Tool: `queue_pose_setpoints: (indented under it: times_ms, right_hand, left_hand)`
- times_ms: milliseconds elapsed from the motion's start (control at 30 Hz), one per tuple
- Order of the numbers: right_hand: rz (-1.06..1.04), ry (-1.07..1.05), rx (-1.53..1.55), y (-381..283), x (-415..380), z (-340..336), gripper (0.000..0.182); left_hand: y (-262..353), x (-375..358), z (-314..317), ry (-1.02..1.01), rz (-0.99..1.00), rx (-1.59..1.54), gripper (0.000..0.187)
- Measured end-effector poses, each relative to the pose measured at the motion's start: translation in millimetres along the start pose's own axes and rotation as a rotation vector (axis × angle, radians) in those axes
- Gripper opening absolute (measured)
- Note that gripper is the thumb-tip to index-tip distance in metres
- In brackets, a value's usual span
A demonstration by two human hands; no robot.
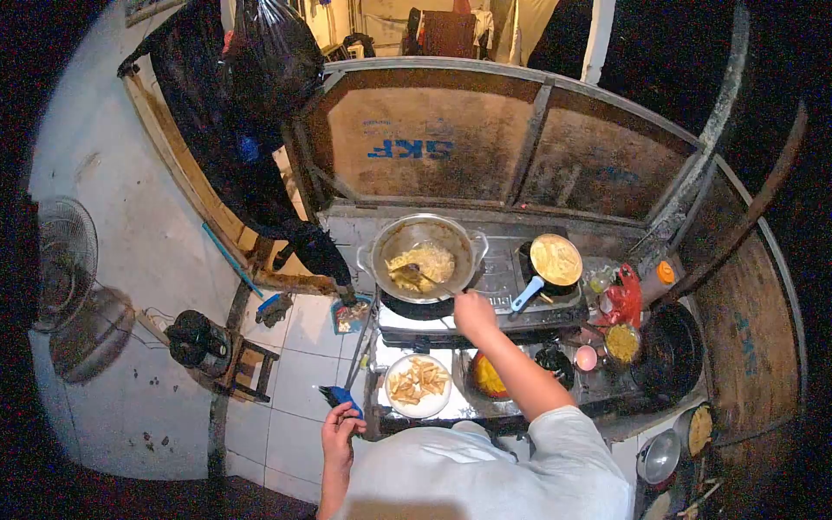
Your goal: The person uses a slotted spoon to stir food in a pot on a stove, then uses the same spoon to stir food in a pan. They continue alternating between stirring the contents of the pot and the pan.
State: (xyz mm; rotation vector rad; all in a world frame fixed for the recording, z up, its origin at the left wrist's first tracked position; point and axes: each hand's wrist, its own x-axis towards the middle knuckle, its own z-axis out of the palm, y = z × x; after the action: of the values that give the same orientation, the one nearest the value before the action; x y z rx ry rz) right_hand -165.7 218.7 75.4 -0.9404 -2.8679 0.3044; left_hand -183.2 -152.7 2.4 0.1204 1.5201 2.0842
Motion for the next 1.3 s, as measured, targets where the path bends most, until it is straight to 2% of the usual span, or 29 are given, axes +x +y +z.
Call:
queue_pose_setpoints:
  times_ms: [233, 367, 467, 567, 667, 833, 967, 1100, 1300]
  right_hand:
    - [0.098, 0.07, 0.03, 15.6, -28.2, -43.3, 0.023]
    - [0.143, -0.083, -0.064, 4.4, -35.9, -51.9, 0.018]
    - [0.088, -0.122, -0.078, -0.2, -29.4, -23.5, 0.017]
    - [0.123, -0.012, -0.008, 8.5, -3.7, 24.3, 0.014]
    - [0.158, 0.012, -0.009, 13.9, 18.6, 34.3, 0.015]
    - [0.122, 0.078, -0.13, 8.5, 32.7, 0.7, 0.016]
    - [0.122, 0.092, -0.113, -5.8, 39.8, -32.6, 0.017]
    - [-0.133, 0.264, -0.173, -21.3, 70.2, -13.8, 0.012]
    - [-0.351, 0.194, -0.279, -76.2, 90.7, 2.2, 0.017]
  left_hand:
    - [-5.3, -0.1, -1.6, -0.004, 0.012, -0.01, 0.034]
    - [-2.9, -1.4, 0.1, -0.003, -0.006, -0.004, 0.035]
    - [-3.8, -1.2, -1.1, -0.012, -0.002, -0.011, 0.036]
    - [-2.2, -1.8, -0.5, -0.02, 0.012, -0.015, 0.036]
    - [2.0, -5.5, 0.6, -0.012, 0.013, 0.0, 0.035]
    - [-0.7, -5.8, -4.2, 0.003, 0.024, 0.016, 0.035]
    - [-2.6, -8.7, -7.5, 0.033, 0.018, 0.003, 0.036]
    - [-2.2, -9.0, -6.8, 0.031, 0.008, -0.02, 0.036]
    - [1.2, -7.0, -0.4, 0.032, -0.015, 0.006, 0.037]
